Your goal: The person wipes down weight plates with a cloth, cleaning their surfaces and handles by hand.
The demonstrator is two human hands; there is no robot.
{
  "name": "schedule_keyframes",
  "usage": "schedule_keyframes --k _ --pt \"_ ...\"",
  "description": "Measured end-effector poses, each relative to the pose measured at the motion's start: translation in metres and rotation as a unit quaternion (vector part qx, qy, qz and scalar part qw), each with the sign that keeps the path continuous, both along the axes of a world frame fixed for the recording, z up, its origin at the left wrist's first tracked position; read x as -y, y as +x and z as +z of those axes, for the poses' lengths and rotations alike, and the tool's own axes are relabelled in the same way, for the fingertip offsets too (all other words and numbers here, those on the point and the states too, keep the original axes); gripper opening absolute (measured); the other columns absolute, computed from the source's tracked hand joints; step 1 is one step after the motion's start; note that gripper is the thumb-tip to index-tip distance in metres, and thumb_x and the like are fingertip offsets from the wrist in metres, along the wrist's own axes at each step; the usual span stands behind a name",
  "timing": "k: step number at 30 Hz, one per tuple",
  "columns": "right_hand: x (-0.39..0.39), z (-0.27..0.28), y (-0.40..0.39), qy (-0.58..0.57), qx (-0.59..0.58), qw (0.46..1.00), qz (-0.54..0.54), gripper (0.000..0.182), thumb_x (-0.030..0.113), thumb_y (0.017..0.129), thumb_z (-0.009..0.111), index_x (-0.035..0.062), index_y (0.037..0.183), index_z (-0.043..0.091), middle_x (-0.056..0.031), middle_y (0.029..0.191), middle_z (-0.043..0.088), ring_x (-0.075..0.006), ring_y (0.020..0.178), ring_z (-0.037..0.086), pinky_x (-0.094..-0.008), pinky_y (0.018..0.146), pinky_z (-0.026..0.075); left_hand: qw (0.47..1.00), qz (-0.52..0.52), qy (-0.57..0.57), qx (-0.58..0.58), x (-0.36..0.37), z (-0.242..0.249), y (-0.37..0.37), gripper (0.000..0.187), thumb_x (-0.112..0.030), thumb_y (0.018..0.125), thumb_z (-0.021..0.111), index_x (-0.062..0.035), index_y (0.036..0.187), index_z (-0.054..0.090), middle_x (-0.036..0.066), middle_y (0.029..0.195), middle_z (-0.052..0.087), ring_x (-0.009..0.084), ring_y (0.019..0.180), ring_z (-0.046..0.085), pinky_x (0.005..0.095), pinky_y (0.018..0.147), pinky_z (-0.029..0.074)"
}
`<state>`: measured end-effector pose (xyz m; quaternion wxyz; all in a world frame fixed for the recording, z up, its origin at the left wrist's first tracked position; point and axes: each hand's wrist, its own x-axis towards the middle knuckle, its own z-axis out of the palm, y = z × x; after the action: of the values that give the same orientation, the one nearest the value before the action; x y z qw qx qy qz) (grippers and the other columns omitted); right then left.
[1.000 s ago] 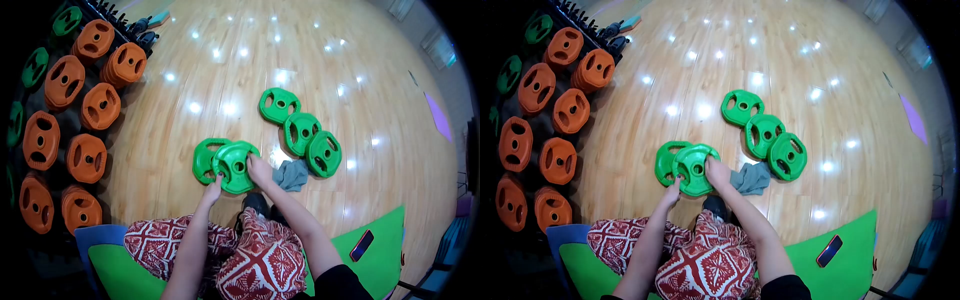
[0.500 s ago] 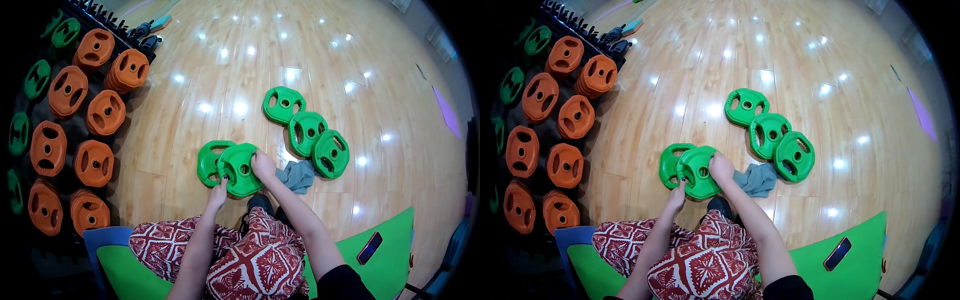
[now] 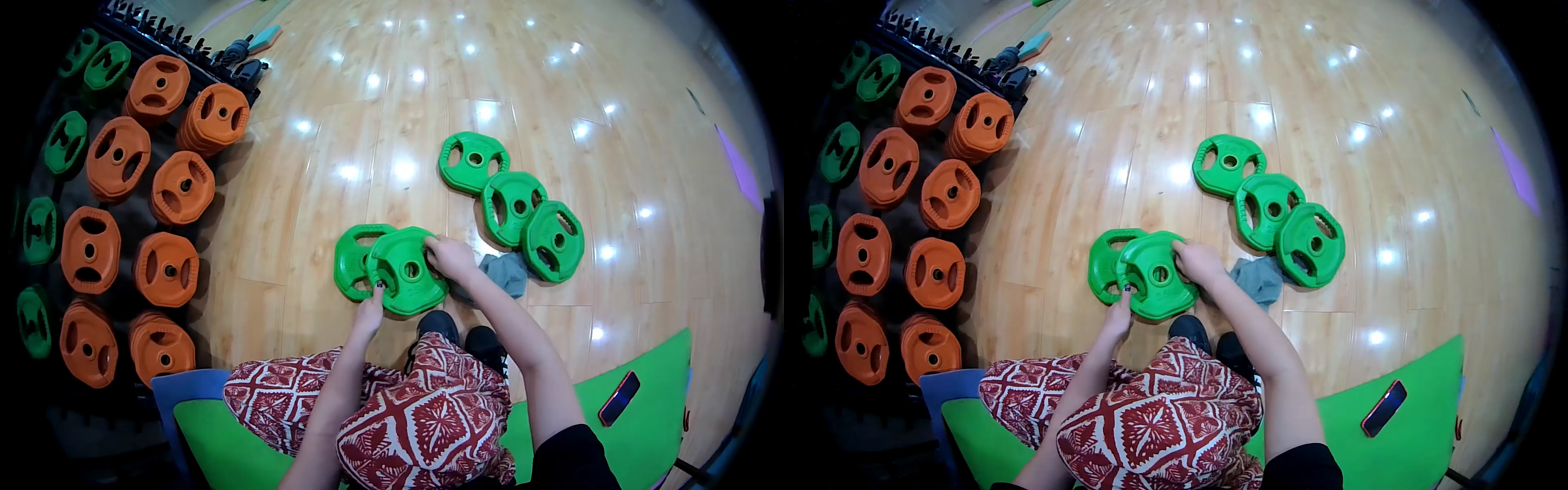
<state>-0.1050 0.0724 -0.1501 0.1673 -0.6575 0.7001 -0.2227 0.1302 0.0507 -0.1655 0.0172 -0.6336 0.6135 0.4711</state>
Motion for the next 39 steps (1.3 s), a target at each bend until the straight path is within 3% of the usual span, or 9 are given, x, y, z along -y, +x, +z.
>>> schedule_keyframes --k 4,6,12,13,15,23,27,33,39 --pt "-0.025 -0.019 0.0 -0.014 -0.066 0.997 0.032 0.014 0.018 0.074 0.052 0.0093 0.083 0.058 -0.0157 0.072 0.058 -0.0317 0.063 0.059 -0.0428 0.055 0.047 1.0 -0.002 -0.013 -0.001 -0.002 -0.012 0.002 0.083 -0.061 0.087 0.019 0.0122 0.094 0.058 0.035 0.093 0.055 0.043 0.099 0.052 0.0421 0.087 0.038" --pt "-0.029 -0.023 0.002 -0.04 -0.071 0.996 0.03 0.016 0.019 0.073 0.053 0.0111 0.085 0.06 -0.0151 0.071 0.058 -0.0314 0.062 0.059 -0.0426 0.054 0.047 0.992 0.005 -0.122 -0.017 -0.003 -0.025 0.005 0.078 -0.061 0.087 0.019 0.0005 0.054 0.054 0.009 0.046 0.047 0.0219 0.046 0.048 0.0364 0.049 0.037" --pt "-0.015 -0.004 -0.002 0.084 -0.003 0.996 -0.03 0.022 0.024 0.076 0.05 0.0078 0.086 0.061 -0.0161 0.071 0.06 -0.0321 0.065 0.06 -0.0448 0.058 0.048 0.995 0.032 -0.067 -0.069 -0.006 -0.012 0.003 0.073 -0.061 0.088 0.021 -0.0037 0.05 0.049 0.005 0.044 0.042 0.0177 0.042 0.042 0.0332 0.044 0.032" --pt "-0.015 -0.007 0.001 0.085 0.0 0.996 -0.03 0.022 0.024 0.076 0.05 0.0078 0.086 0.061 -0.0161 0.071 0.06 -0.0321 0.065 0.06 -0.0448 0.058 0.048 0.995 0.032 -0.066 -0.067 -0.005 -0.015 0.004 0.073 -0.061 0.088 0.021 -0.0037 0.05 0.049 0.005 0.044 0.042 0.0177 0.042 0.042 0.0332 0.044 0.032" --pt "-0.017 -0.014 0.006 0.015 -0.011 0.997 -0.073 0.02 0.023 0.076 0.05 0.0063 0.082 0.06 -0.0155 0.068 0.059 -0.0324 0.062 0.06 -0.0447 0.057 0.047 0.998 0.015 -0.035 -0.044 -0.003 -0.017 0.006 0.081 -0.061 0.087 0.019 0.0088 0.074 0.058 0.024 0.065 0.056 0.0368 0.07 0.056 0.0432 0.068 0.041" --pt "-0.052 0.004 0.038 -0.026 0.034 0.986 -0.159 0.019 0.025 0.079 0.051 0.0056 0.078 0.051 -0.0152 0.06 0.057 -0.0333 0.051 0.057 -0.0447 0.049 0.045 1.0 -0.002 -0.021 -0.006 -0.002 -0.014 0.006 0.08 -0.06 0.088 0.019 0.008 0.071 0.058 0.022 0.062 0.055 0.0337 0.067 0.055 0.0423 0.067 0.04" --pt "-0.052 0.002 0.089 -0.111 0.055 0.992 -0.027 0.021 0.025 0.078 0.054 0.0076 0.068 0.049 -0.0105 0.056 0.054 -0.0296 0.048 0.055 -0.0411 0.045 0.044 0.998 0.027 -0.037 -0.035 -0.004 -0.006 0.0 0.08 -0.06 0.088 0.02 0.0083 0.069 0.057 0.021 0.061 0.054 0.0303 0.065 0.055 0.0409 0.066 0.04" --pt "-0.056 -0.013 0.061 -0.134 -0.034 0.99 0.014 0.014 0.02 0.071 0.056 0.0104 0.066 0.047 -0.0063 0.052 0.052 -0.0239 0.044 0.054 -0.0378 0.04 0.042 1.0 0.007 -0.025 -0.004 0.0 -0.01 0.004 0.081 -0.06 0.087 0.02 0.0098 0.071 0.057 0.024 0.064 0.055 0.0334 0.069 0.055 0.0421 0.069 0.04" --pt "-0.051 -0.03 0.027 -0.121 -0.08 0.984 -0.101 0.017 0.022 0.076 0.054 0.01 0.066 0.048 -0.0069 0.048 0.051 -0.0244 0.042 0.054 -0.0381 0.04 0.042 0.997 -0.014 -0.073 0.029 0.0 -0.011 0.001 0.085 -0.062 0.086 0.018 0.0117 0.076 0.059 0.029 0.071 0.057 0.0393 0.081 0.057 0.0437 0.075 0.04"
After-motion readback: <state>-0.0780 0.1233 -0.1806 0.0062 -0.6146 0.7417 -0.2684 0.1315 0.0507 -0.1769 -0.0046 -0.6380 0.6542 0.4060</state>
